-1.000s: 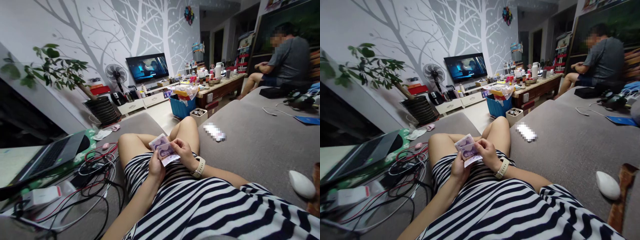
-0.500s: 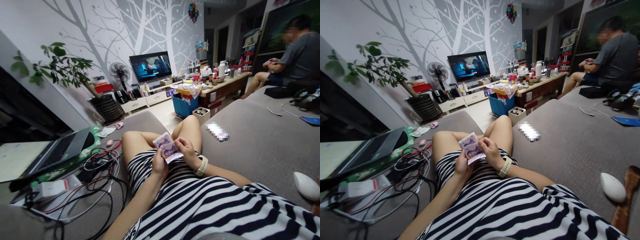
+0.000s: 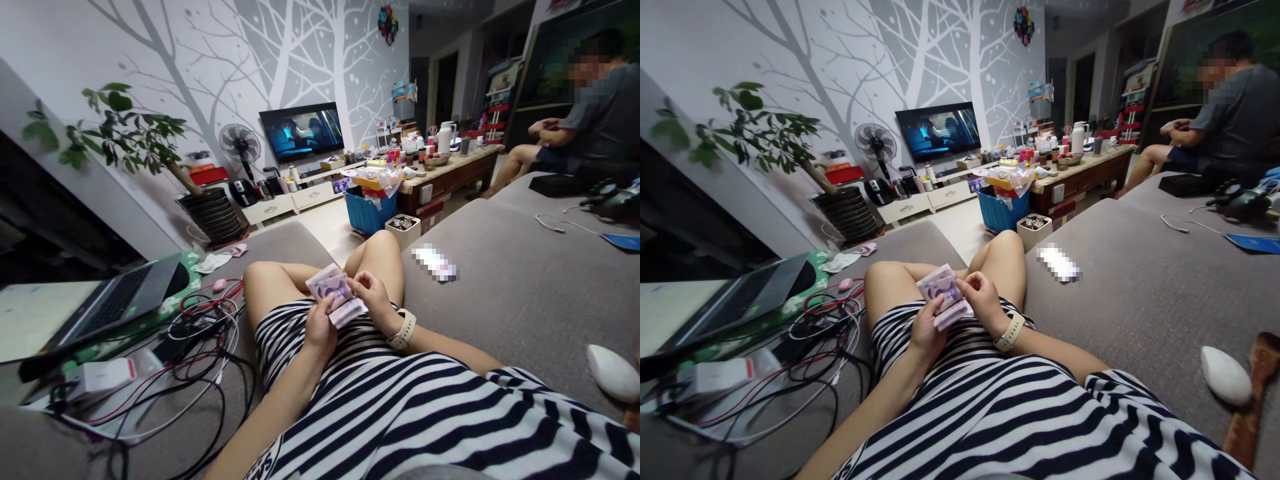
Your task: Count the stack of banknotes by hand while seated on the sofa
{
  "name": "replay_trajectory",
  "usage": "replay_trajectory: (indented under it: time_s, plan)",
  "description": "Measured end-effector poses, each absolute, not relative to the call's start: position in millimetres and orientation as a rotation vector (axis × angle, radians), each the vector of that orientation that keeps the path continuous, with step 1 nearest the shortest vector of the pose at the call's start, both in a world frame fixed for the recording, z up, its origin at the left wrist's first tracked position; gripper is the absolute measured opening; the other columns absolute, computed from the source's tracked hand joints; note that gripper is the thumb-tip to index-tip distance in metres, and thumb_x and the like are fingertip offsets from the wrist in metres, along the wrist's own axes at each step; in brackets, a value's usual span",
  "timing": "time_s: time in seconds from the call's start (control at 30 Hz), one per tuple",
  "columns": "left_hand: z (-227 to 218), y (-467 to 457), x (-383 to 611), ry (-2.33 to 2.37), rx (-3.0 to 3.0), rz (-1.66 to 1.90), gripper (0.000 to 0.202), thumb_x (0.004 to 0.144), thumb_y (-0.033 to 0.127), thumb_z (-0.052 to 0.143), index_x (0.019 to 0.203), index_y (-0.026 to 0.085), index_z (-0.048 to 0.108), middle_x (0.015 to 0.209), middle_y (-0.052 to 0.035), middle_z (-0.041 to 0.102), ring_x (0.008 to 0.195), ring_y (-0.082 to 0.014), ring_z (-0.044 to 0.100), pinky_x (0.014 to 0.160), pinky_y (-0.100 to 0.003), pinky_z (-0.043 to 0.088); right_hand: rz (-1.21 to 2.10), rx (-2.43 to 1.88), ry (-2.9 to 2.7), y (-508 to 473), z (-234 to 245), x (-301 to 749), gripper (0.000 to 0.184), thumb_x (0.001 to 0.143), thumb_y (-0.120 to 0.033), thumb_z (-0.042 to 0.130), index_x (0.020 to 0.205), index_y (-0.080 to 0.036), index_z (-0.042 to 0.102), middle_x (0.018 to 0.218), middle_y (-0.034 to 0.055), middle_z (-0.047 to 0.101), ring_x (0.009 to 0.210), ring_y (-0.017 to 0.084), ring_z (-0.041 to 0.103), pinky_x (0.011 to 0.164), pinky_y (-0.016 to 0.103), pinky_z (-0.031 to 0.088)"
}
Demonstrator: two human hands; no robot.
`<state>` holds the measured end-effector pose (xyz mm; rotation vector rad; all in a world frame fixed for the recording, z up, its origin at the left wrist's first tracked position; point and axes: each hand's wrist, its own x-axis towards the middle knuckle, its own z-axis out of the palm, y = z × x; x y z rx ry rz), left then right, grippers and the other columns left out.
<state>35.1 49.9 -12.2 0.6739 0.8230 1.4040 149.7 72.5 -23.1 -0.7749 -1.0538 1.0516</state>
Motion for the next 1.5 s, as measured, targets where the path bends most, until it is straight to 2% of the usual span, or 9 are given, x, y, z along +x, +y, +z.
replay_trajectory:
  time_s: [0.27,0.4,0.53,0.67,0.87,1.03,1.27,1.5]
  plan:
    - [-14.3,51.5,37.4,0.811,0.633,1.432,0.02,0.07,0.01,0.063,0.089,0.009,0.067,0.079,-0.0087,0.073,0.083,-0.0261,0.07,0.083,-0.039,0.055,1.087,-0.776,-1.071,75.2,-26.7,150.3,0.034,0.069,-0.049,0.067,0.064,-0.018,0.053,0.056,-0.0043,0.05,0.054,0.011,0.043,0.054,0.025,0.034]
    - [-13.3,53.2,39.0,0.78,0.601,1.438,0.016,0.077,0.017,0.059,0.089,0.009,0.067,0.079,-0.0085,0.073,0.082,-0.0244,0.07,0.084,-0.038,0.054,1.056,-0.794,-1.089,74.5,-26.7,150.7,0.034,0.07,-0.049,0.066,0.064,-0.018,0.052,0.057,-0.0037,0.051,0.055,0.011,0.044,0.054,0.025,0.035]
    - [-10.0,53.7,40.7,0.743,0.546,1.444,0.026,0.086,0.026,0.049,0.095,0.009,0.067,0.085,-0.0096,0.073,0.085,-0.0229,0.07,0.085,-0.036,0.054,1.017,-0.776,-1.118,71.7,-26.3,150.5,0.033,0.073,-0.048,0.064,0.066,-0.018,0.053,0.059,-0.0036,0.051,0.056,0.011,0.044,0.054,0.024,0.036]
    - [-7.9,53.2,40.8,0.728,0.529,1.455,0.03,0.088,0.028,0.046,0.101,0.009,0.066,0.088,-0.0108,0.073,0.087,-0.0239,0.069,0.086,-0.038,0.053,1.01,-0.736,-1.145,68.3,-25.1,150.5,0.031,0.075,-0.048,0.064,0.07,-0.018,0.055,0.061,-0.0031,0.052,0.056,0.011,0.044,0.054,0.024,0.036]
    - [-8.8,52.4,39.0,0.77,0.555,1.424,0.033,0.089,0.024,0.04,0.105,0.008,0.064,0.084,-0.0106,0.073,0.073,-0.0212,0.069,0.078,-0.038,0.055,1.015,-0.706,-1.165,64.0,-22.0,151.0,0.029,0.076,-0.046,0.064,0.072,-0.018,0.057,0.063,-0.0027,0.052,0.058,0.011,0.044,0.056,0.024,0.037]
    - [-10.2,51.3,36.8,0.815,0.612,1.401,0.031,0.087,0.025,0.044,0.105,0.008,0.064,0.079,-0.0098,0.072,0.065,-0.0204,0.068,0.07,-0.036,0.056,1.052,-0.657,-1.149,62.6,-21.6,150.5,0.023,0.077,-0.04,0.064,0.079,-0.017,0.06,0.069,-0.001,0.057,0.063,0.012,0.049,0.061,0.025,0.04]
    - [-10.6,52.3,35.8,0.786,0.608,1.409,0.031,0.089,0.026,0.043,0.103,0.007,0.063,0.083,-0.0113,0.071,0.067,-0.0201,0.068,0.067,-0.033,0.056,1.041,-0.665,-1.128,63.9,-22.2,149.7,0.023,0.075,-0.04,0.065,0.079,-0.018,0.06,0.07,-0.0015,0.058,0.064,0.013,0.051,0.061,0.025,0.041]
    - [-12.3,53.1,33.8,0.773,0.612,1.394,0.032,0.089,0.028,0.044,0.105,0.007,0.063,0.085,-0.0128,0.071,0.068,-0.0224,0.068,0.067,-0.036,0.056,1.017,-0.671,-1.151,63.0,-20.5,150.8,0.024,0.076,-0.042,0.064,0.076,-0.018,0.059,0.068,-0.0017,0.055,0.063,0.012,0.048,0.06,0.025,0.04]
